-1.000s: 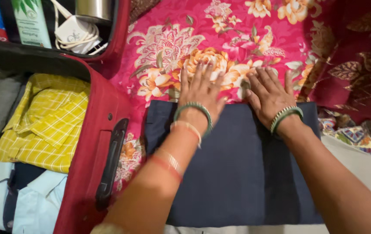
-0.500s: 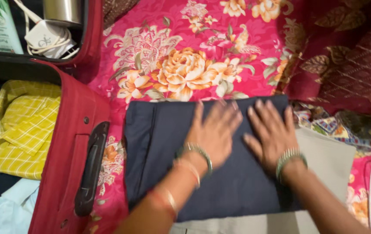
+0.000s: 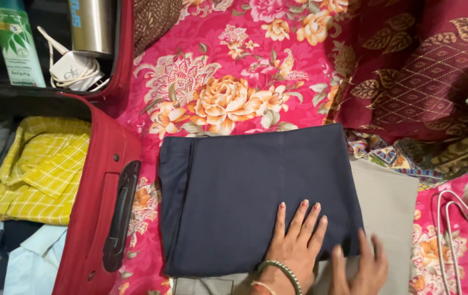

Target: The person folds dark blue trousers, then gray trousers, and finally a pink shirt on a floral bedspread. Each item is smoothed and folded by hand, then placed into an open suitcase that already contains other folded clothes and toiletries.

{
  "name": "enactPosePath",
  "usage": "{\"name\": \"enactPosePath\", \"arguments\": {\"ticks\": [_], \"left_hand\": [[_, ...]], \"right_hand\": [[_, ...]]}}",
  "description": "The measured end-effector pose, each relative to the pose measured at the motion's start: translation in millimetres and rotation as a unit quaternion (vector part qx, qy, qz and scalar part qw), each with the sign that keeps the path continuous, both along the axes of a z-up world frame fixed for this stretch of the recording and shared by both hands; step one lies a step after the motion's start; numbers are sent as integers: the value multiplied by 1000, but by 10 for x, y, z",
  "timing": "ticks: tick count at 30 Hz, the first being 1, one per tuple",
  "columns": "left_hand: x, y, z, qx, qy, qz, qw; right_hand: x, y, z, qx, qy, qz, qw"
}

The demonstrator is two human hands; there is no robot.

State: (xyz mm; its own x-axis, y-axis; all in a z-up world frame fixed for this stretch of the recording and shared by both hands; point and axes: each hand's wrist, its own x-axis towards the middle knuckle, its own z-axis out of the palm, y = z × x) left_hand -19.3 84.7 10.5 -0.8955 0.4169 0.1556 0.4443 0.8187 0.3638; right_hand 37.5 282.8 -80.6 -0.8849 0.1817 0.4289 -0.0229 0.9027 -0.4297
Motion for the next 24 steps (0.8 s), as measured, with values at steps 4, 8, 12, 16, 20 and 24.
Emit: {"name": "enactPosePath", "arguments": {"ticks": [4,8,12,16,20,24], "left_hand": [[72,223,-297,-74,50,51,995],[-29,185,-213,-34,-52,38,997],[-445,-30,177,136,-246,112,953],[-1116,-444,720,213,-276,249,903],[-1665,-850,1530,394,88,264,876],[-1738,-1118,2347,779,-17,116,616]], "right_hand": [[527,100,-845,-451,-14,-126,884],[548,-48,-1099,-618,-88,-73,778],[207,-711,-555,-631,-206,-17,747],[-324,-1839,498,-566,-228,70,789],[-969,-2341,1743,-457,-138,132,869],[-1484,-1871,2745,-231,13,192,954]]}}
